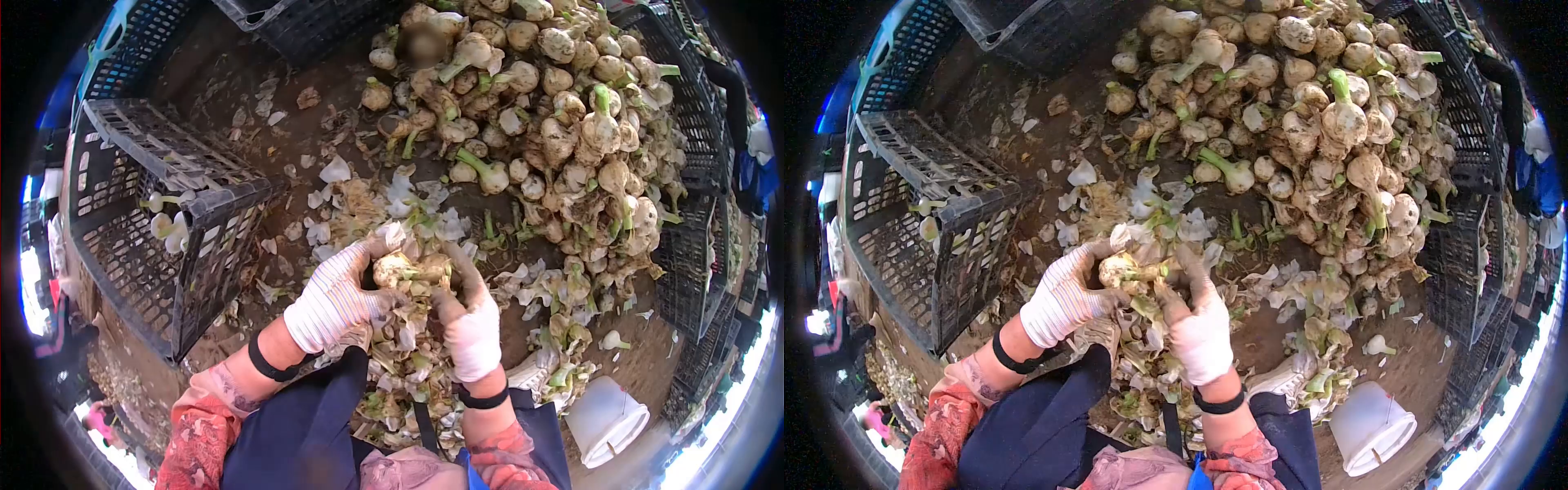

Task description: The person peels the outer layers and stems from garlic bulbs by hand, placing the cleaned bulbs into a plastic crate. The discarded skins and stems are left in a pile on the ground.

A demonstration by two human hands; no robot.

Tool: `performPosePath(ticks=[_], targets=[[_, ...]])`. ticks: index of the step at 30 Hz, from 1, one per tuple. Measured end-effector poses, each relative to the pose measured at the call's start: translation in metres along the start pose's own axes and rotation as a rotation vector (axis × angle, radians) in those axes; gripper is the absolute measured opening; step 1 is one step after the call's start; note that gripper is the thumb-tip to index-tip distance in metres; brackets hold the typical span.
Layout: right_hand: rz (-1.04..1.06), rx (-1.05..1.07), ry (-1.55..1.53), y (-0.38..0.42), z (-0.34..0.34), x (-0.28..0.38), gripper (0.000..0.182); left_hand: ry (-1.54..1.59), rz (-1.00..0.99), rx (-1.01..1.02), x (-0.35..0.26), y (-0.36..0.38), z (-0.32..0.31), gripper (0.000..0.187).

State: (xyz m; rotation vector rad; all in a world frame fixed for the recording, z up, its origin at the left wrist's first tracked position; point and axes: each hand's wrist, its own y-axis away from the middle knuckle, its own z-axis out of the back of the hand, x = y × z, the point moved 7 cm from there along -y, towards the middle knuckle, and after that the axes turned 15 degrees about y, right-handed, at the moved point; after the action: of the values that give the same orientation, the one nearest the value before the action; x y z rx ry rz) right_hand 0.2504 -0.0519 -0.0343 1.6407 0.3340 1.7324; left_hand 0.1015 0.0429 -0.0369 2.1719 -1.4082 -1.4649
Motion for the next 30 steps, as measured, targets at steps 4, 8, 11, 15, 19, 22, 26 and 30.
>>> performPosePath(ticks=[4,8,11,15,19,22,26,30], targets=[[0.04,0.142,-0.337,0.01,-0.019,0.021,0.053,-0.147,-0.084,0.062,0.007,0.001,-0.01,0.075],[0.133,0.087,-0.401,-0.003,-0.021,0.01,0.051,-0.869,-0.45,0.128,-0.022,0.013,-0.031,0.08],[0.066,0.148,-0.423,0.001,-0.024,0.007,0.052,-0.868,-0.447,0.179,-0.023,0.015,-0.027,0.084],[0.011,0.192,-0.461,0.007,-0.024,0.006,0.05,-0.761,-0.36,0.172,-0.028,0.017,-0.025,0.083],[-0.066,0.311,-0.508,0.007,-0.025,-0.012,0.046,0.114,0.193,0.04,-0.005,0.019,-0.018,0.07],[0.018,0.274,-0.577,0.006,-0.028,-0.004,0.045,0.018,0.09,0.035,-0.001,0.015,-0.014,0.08],[0.074,0.196,-0.389,0.003,-0.023,0.009,0.046,-0.197,-0.212,0.101,-0.015,0.018,-0.023,0.067],[0.031,0.306,-0.3,0.001,-0.022,0.002,0.048,0.198,0.066,0.068,-0.004,0.02,-0.019,0.078]])
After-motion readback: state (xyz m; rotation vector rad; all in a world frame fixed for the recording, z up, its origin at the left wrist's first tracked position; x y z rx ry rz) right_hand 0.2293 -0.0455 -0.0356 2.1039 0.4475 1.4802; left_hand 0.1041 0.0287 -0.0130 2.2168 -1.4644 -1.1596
